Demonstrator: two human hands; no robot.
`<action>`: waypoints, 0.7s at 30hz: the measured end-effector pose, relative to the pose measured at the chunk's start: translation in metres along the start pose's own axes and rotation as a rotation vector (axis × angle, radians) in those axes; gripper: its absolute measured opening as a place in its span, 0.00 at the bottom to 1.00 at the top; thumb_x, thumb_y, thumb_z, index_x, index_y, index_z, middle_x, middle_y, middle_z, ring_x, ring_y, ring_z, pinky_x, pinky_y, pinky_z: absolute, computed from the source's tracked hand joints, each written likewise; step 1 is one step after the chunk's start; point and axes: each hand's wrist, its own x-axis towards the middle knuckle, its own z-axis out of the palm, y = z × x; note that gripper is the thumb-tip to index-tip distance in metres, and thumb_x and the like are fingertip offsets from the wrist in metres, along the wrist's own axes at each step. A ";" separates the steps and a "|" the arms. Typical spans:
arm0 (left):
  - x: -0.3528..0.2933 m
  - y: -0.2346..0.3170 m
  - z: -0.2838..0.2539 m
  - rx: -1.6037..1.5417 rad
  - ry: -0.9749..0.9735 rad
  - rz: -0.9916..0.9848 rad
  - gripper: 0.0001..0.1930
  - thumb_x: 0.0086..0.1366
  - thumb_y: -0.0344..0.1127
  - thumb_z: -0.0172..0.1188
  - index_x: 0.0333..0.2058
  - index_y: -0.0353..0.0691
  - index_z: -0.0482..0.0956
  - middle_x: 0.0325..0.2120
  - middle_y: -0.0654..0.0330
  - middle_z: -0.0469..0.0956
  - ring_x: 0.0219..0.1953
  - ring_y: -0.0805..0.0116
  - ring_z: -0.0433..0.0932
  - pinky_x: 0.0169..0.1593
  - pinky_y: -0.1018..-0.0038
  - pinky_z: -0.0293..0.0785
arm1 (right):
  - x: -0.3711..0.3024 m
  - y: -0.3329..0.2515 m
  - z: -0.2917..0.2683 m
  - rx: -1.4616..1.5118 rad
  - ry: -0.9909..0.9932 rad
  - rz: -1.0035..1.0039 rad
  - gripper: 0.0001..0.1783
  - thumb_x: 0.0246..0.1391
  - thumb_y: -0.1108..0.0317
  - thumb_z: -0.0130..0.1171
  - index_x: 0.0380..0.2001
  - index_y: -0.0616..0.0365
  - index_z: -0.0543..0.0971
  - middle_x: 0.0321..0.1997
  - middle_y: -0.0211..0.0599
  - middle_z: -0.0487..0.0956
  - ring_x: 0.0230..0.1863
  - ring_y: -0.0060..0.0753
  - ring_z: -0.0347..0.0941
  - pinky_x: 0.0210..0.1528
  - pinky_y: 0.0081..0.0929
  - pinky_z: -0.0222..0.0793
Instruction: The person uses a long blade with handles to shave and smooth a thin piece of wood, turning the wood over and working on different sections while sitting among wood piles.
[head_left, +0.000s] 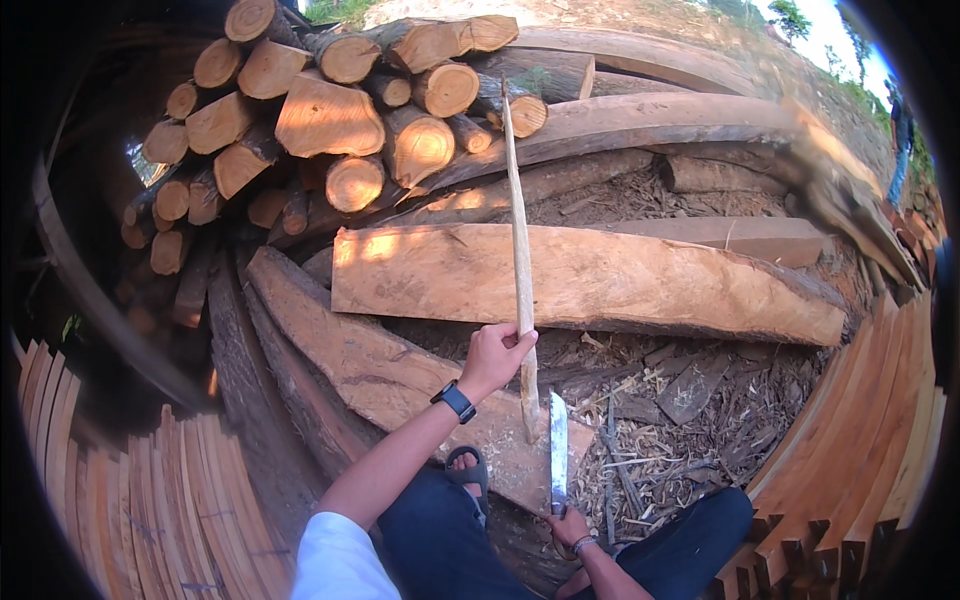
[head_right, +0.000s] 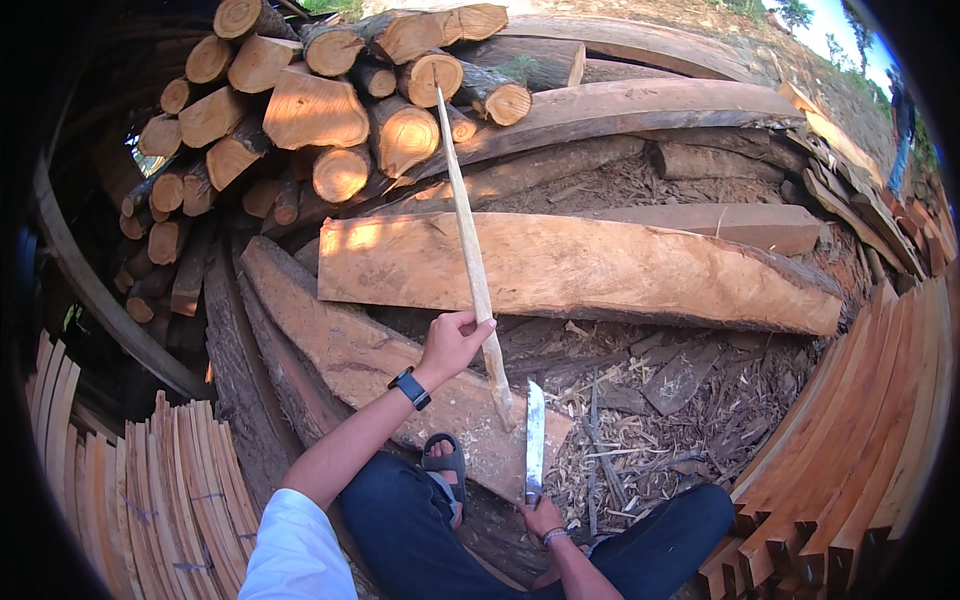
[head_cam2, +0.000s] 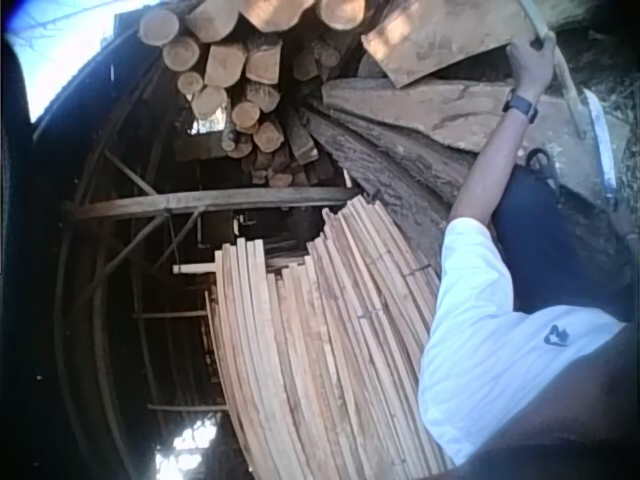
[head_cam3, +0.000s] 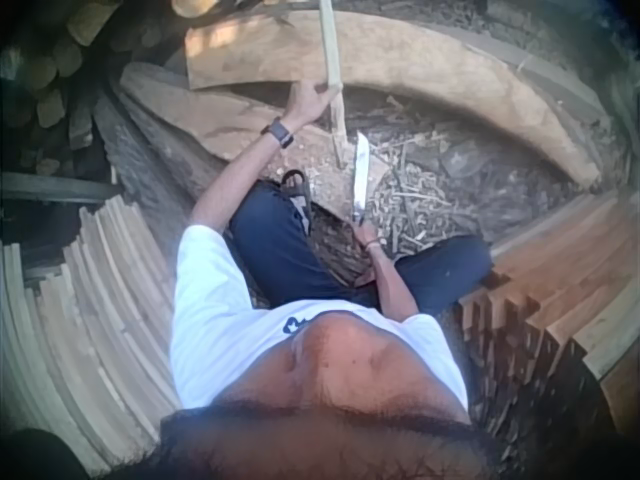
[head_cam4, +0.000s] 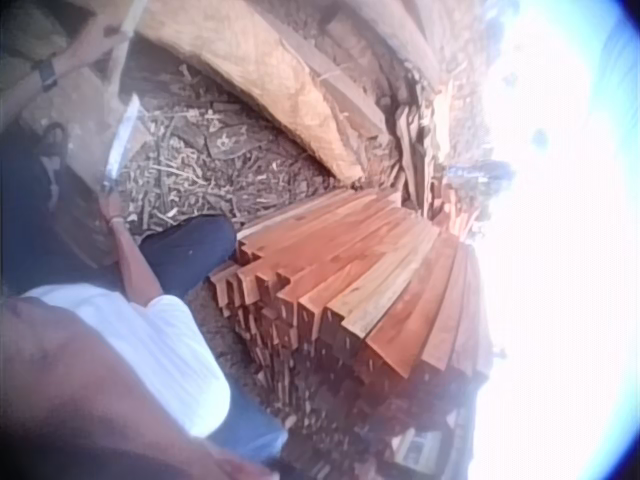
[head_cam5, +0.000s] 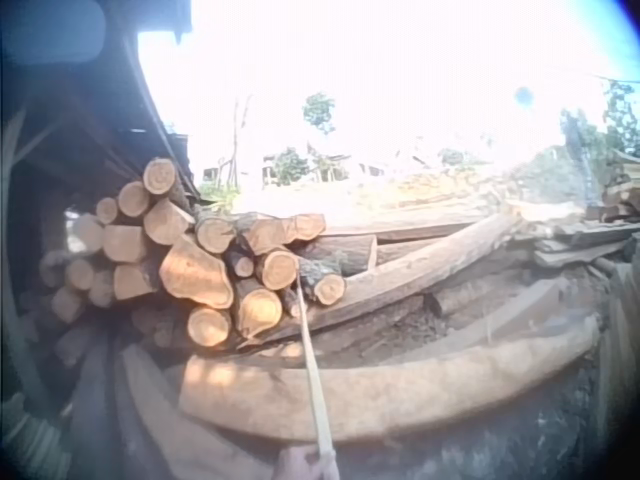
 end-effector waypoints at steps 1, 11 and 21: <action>0.000 0.000 0.000 0.002 -0.001 -0.004 0.15 0.60 0.41 0.60 0.30 0.32 0.81 0.18 0.53 0.79 0.22 0.67 0.80 0.27 0.72 0.71 | -0.001 -0.001 0.000 0.000 -0.002 -0.001 0.35 0.43 0.48 0.61 0.42 0.72 0.72 0.42 0.64 0.76 0.47 0.59 0.74 0.51 0.43 0.68; -0.001 0.008 -0.004 0.097 -0.102 -0.076 0.18 0.59 0.47 0.62 0.34 0.34 0.82 0.19 0.56 0.80 0.21 0.74 0.78 0.27 0.76 0.71 | -0.008 -0.008 -0.006 -0.006 0.006 -0.013 0.35 0.44 0.47 0.61 0.43 0.71 0.73 0.42 0.62 0.77 0.47 0.57 0.74 0.51 0.42 0.68; -0.002 0.012 -0.003 0.088 -0.098 -0.066 0.19 0.59 0.48 0.62 0.31 0.34 0.82 0.18 0.58 0.80 0.20 0.75 0.78 0.26 0.76 0.71 | -0.004 -0.005 -0.004 -0.030 -0.012 0.001 0.35 0.44 0.47 0.60 0.43 0.71 0.72 0.42 0.63 0.77 0.47 0.59 0.74 0.51 0.43 0.68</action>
